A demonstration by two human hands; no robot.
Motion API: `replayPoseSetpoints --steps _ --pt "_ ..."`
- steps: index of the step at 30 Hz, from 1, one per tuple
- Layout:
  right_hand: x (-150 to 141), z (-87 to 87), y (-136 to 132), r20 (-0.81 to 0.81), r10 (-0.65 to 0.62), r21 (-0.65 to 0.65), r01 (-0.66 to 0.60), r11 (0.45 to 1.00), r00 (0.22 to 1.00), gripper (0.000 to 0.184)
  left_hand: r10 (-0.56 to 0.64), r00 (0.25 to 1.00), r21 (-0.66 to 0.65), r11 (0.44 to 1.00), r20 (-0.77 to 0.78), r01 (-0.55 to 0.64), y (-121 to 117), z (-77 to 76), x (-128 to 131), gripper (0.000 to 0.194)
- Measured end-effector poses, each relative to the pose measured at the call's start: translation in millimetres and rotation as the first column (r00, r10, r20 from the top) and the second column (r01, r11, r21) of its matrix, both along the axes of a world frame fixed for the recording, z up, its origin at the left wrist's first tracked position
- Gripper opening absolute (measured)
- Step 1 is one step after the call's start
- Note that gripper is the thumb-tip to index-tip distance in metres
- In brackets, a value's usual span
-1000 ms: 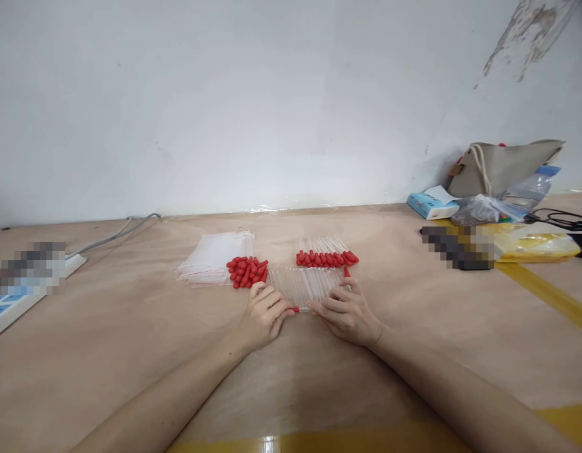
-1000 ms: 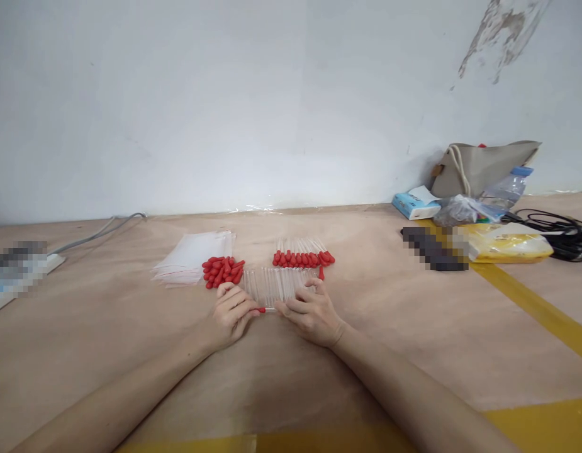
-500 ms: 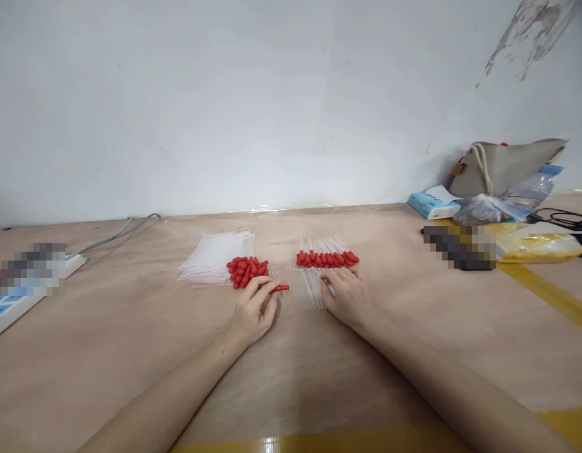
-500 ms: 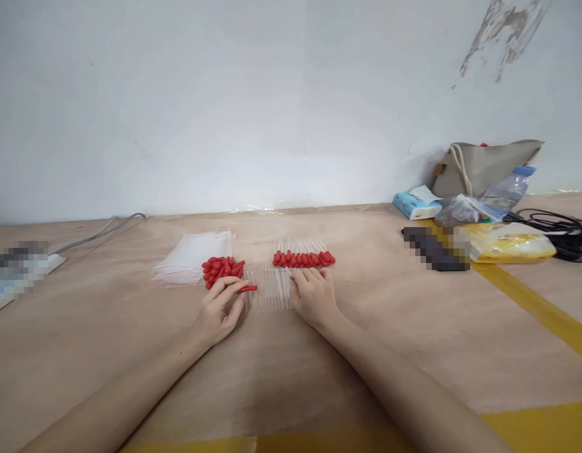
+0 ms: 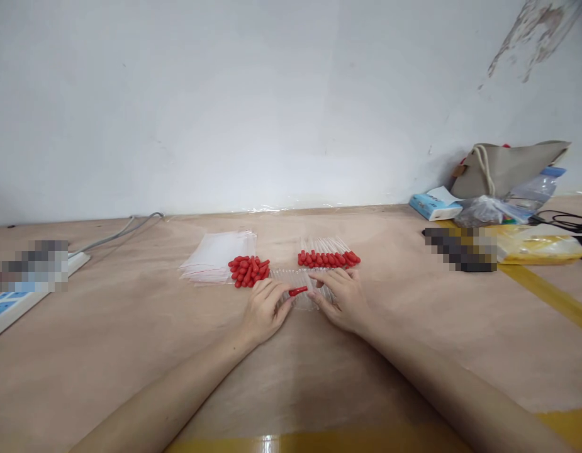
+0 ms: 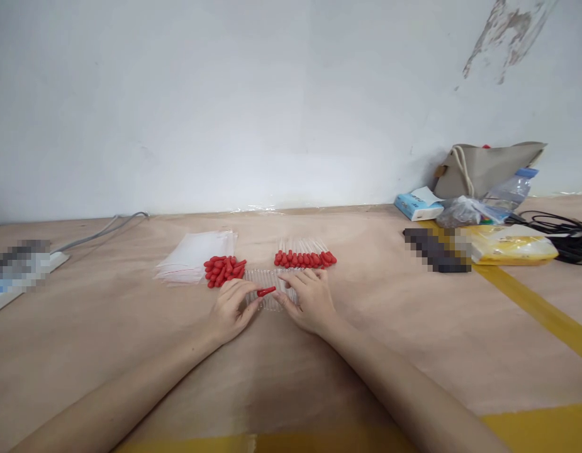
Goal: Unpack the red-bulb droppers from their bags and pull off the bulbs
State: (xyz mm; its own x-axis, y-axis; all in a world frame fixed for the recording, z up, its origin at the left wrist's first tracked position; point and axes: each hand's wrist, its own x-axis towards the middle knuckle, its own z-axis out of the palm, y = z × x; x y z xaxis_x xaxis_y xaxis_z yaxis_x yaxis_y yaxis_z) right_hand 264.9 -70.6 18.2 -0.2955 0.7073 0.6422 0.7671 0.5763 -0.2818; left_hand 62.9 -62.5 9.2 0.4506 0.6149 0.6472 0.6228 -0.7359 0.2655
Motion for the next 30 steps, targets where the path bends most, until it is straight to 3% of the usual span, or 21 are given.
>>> replayPoseSetpoints --steps 5,7,9,11,13,16,22,26,28,30 --pt "2 -4.2 6 -0.181 0.161 -0.105 -0.182 0.978 0.97 0.017 -0.033 0.999 -0.016 0.999 0.038 0.034 -1 0.4 20 0.015" --pt "13 -5.6 13 -0.292 0.158 -0.148 -0.208 0.967 0.943 0.016 -0.007 1.0 -0.03 1.0 0.017 0.008 -2 1.4 29 0.024" --pt "31 -7.0 22 -0.413 0.052 -0.183 -0.139 0.973 0.909 0.018 -0.004 0.998 -0.037 0.999 -0.064 0.002 -1 2.4 35 0.042" --pt "54 -9.2 32 -0.484 -0.166 -0.288 0.022 0.957 0.859 0.021 -0.04 0.983 -0.049 0.998 -0.177 0.032 2 3.1 39 0.058" --pt "75 -13.0 40 -0.412 -0.404 -0.45 0.203 0.87 0.817 0.023 -0.075 0.96 -0.063 0.996 -0.27 0.06 9 4.0 39 0.061" --pt "91 -21.6 46 -0.341 -0.484 -0.508 0.275 0.816 0.806 0.021 -0.086 0.938 -0.087 0.994 -0.336 0.06 20 6.4 31 0.054" --pt "86 -30.0 47 -0.257 -0.487 -0.567 0.278 0.776 0.835 0.022 -0.067 0.958 -0.118 0.992 -0.279 0.035 30 11.9 19 0.053" --pt "89 -16.0 43 -0.204 -0.491 -0.596 0.29 0.749 0.847 0.027 0.083 0.992 -0.16 0.982 -0.099 -0.098 42 16.2 25 0.025" --pt "90 -6.2 38 -0.134 -0.425 -0.686 0.226 0.692 0.895 0.034 0.176 0.983 -0.231 0.956 -0.052 -0.183 54 19.8 30 0.017" --pt "89 1.7 33 -0.076 -0.303 -0.803 0.122 0.583 0.95 0.037 0.25 0.966 -0.318 0.913 -0.06 -0.256 69 23.4 36 0.016"
